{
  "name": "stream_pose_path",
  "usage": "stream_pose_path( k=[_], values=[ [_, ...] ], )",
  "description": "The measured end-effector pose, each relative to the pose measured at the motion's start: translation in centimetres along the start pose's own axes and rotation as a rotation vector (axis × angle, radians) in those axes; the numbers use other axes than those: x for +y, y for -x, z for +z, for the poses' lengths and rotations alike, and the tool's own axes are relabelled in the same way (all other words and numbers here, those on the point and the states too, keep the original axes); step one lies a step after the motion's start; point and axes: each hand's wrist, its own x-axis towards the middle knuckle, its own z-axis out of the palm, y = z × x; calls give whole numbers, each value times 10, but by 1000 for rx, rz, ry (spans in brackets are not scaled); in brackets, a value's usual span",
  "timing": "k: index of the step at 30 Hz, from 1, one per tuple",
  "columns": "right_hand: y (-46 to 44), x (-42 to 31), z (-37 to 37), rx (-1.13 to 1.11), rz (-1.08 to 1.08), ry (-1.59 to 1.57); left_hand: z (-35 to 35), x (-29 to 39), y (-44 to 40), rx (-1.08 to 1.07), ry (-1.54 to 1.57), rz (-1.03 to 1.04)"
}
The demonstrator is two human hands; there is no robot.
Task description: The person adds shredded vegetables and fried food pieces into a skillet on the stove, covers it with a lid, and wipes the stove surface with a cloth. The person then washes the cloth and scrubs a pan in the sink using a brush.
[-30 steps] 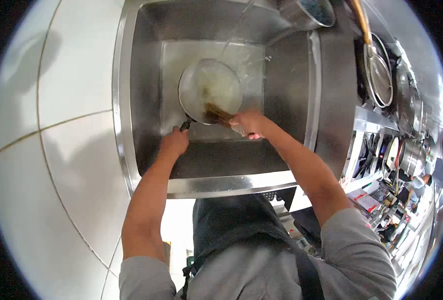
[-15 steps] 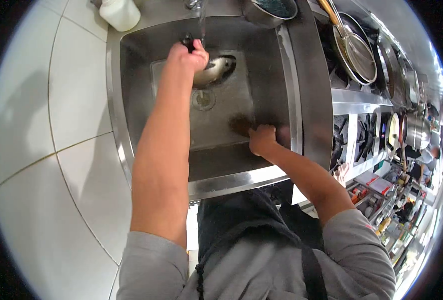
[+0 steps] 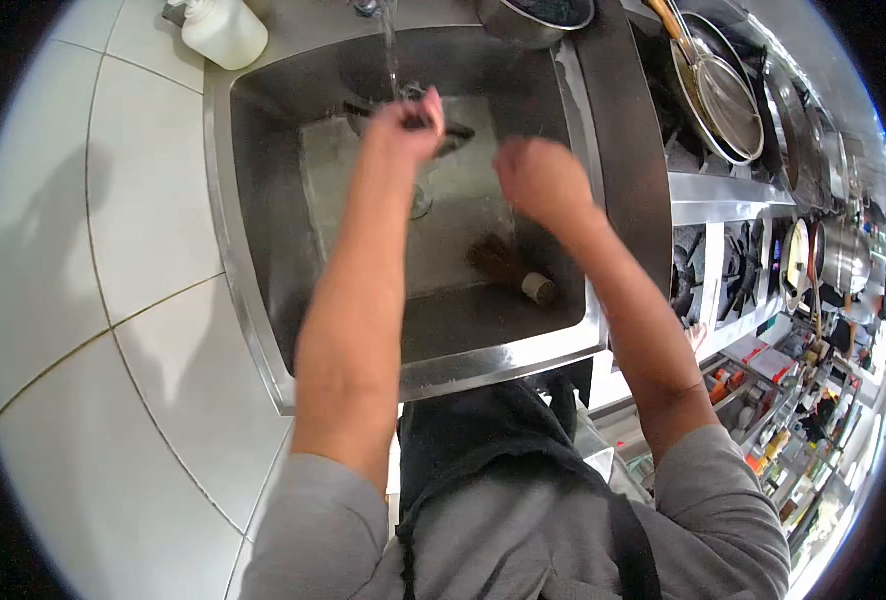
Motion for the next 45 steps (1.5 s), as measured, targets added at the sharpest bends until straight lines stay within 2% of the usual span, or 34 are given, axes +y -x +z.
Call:
stream_pose_path(
  k=[1, 2, 3, 4, 5, 6, 9, 12, 14, 16, 19, 21, 23, 25, 28, 30, 31, 32, 35, 36, 38, 40, 41, 44, 45],
  values=[
    [-21, -11, -15, 142, -44, -204, -56, 9, -26, -203, -361, 19],
    [-45, -27, -27, 283, -87, -406, -91, -16, -20, -118, -506, 129],
    [-71, -44, -34, 120, -26, -986, -131, -29, -11, -289, -1066, 273],
    [-97, -64, -40, -73, 40, -1557, -156, -38, -12, -108, -978, 269],
    [-116, -90, -52, -227, 166, -1789, -170, -42, -15, 70, -882, 264],
    [-133, -108, -61, -394, 305, -2012, -175, -35, -15, 52, -837, 218],
    [-202, -103, -11, -657, -102, -2061, -186, 1, 6, -45, -650, 47],
    [-155, -115, 5, -277, 220, -1739, -197, -9, 78, -79, -763, 21],
    [-151, -102, 51, -148, 392, -1534, -221, -24, 123, -178, -902, 32],
    [-160, -84, 97, -128, 596, -1634, -221, -57, 168, -85, -922, 153],
    [-157, -96, 124, -122, 519, -1960, -229, -84, 204, -105, -896, 141],
    [-118, -129, 105, -417, 406, -2337, -233, -90, 208, -98, -1063, 184],
    [-86, -153, 108, -788, 257, -2429, -229, -95, 205, -45, -1232, 260],
    [-54, -141, 93, -903, 246, -1939, -217, -94, 203, 68, -1397, 388],
    [-21, -113, 66, -1019, 191, -1202, -212, -77, 208, 124, -1560, 556],
    [-70, -59, 103, -502, -293, -235, -212, -69, 217, 190, -1660, 662],
    [-83, -39, 101, -151, -486, 179, -218, -64, 217, 194, -1734, 736],
    [-86, -40, 76, -63, -439, 222, -226, -59, 215, 193, -1810, 809],
    [-86, -40, 62, 366, -678, 385, -224, -61, 214, 189, -1873, 896],
    [-77, -46, 68, 210, -610, 502, -224, -62, 211, 168, -1854, 901],
    [-52, -60, 81, -274, -463, 330, -224, -61, 201, 130, -1820, 912],
    [-30, -79, 63, -481, -455, 145, -223, -59, 191, 107, -1790, 922],
    [-28, -84, 56, -580, -450, 50, -219, -59, 192, 134, -1730, 842],
    [-73, -73, 54, -197, -383, -379, -208, -65, 203, 178, -1565, 609],
    [-89, -76, 44, -263, 23, -1000, -210, -66, 211, 176, -1520, 534]
  ],
)
